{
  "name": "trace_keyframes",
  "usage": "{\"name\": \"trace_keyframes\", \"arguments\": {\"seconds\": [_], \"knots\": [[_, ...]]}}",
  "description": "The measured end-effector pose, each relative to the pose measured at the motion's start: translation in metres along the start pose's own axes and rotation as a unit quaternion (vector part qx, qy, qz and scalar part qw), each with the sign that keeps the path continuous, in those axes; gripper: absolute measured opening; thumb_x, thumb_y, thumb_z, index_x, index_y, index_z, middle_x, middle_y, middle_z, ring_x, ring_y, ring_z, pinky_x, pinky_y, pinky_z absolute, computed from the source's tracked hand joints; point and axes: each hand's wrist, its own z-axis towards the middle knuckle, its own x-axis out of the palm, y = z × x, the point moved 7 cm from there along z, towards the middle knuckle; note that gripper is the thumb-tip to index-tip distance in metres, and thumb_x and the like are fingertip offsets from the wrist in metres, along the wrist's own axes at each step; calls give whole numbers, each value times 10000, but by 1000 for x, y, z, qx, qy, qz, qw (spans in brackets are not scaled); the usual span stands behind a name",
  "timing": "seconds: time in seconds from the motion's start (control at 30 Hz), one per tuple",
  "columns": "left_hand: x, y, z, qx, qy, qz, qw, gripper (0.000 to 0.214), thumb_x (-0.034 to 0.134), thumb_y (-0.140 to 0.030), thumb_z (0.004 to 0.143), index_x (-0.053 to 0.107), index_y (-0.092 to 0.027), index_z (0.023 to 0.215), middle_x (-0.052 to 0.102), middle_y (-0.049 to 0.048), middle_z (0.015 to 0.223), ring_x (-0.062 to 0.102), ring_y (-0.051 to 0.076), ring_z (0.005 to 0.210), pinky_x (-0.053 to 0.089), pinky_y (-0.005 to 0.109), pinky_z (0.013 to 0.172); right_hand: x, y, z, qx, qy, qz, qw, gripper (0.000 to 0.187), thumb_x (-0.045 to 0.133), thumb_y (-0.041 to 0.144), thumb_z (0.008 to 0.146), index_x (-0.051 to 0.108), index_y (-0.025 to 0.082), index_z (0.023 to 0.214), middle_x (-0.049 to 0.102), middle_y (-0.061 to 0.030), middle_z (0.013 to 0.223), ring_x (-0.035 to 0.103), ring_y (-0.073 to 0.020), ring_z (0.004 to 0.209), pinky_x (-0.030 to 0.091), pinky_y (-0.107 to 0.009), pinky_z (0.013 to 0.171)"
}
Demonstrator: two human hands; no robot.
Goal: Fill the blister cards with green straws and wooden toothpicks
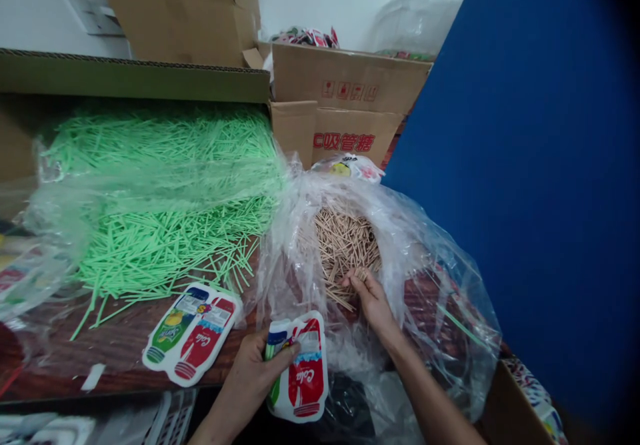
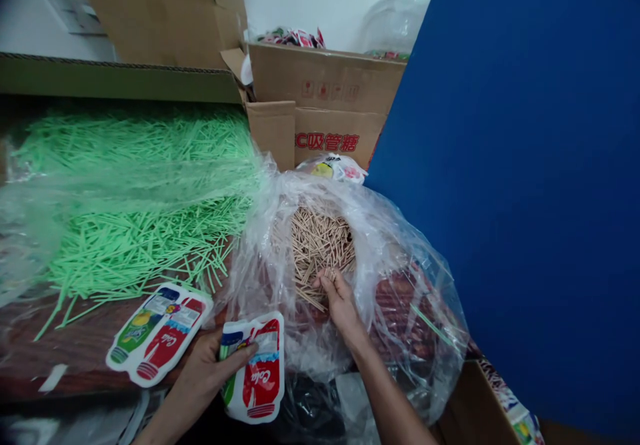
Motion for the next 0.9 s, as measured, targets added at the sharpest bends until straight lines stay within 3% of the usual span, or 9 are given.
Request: {"name": "trace_keyframes", "arguments": {"seconds": [0.2,0.27,0.37,0.47,0.6,0.73,0.9], "knots": [[5,1,0,0,27,-21,999,228,743,-356,708,685,-138,734,700,-2,653,594,140,583,468,205,573,-2,4,-3,15,5,-19,1000,250,494,440,884,616,229,825,664,-22,867,596,-211,888,408,-360,901],[8,0,2,-4,43,-25,999,231,744,-356,713,698,-132,744,706,5,656,601,141,583,471,207,576,-10,7,-2,33,-49,68,996,227,529,455,859,602,240,871,676,-17,829,623,-222,894,427,-385,904],[13,-2,6,-16,67,-39,997,223,750,-344,716,708,-130,765,723,17,690,615,143,601,474,207,582,-14,21,0,47,-97,250,962,223,613,437,809,576,250,926,683,-7,763,664,-233,867,474,-412,873],[21,-8,9,-15,93,-46,994,193,747,-318,727,706,-132,757,718,6,680,602,125,586,455,193,566,-4,46,-2,46,-88,370,924,178,669,364,791,590,240,892,688,6,761,680,-225,883,464,-433,938],[31,-15,10,2,135,-45,990,171,736,-287,744,705,-119,750,707,2,674,587,111,581,442,192,577,20,73,-12,50,-67,443,893,119,669,316,805,606,240,872,702,22,771,686,-199,894,413,-437,1031],[33,-15,11,0,150,-56,987,161,735,-278,747,695,-122,756,710,6,706,594,119,607,447,207,607,42,82,-23,69,-42,443,893,123,648,338,817,592,261,894,707,24,769,692,-200,877,415,-439,1028],[32,-15,11,8,154,-58,986,168,744,-288,737,701,-127,748,713,11,711,603,132,619,455,215,626,56,79,-33,108,-32,417,902,147,624,367,828,551,266,906,717,4,773,658,-230,1014,475,-417,950]]}}
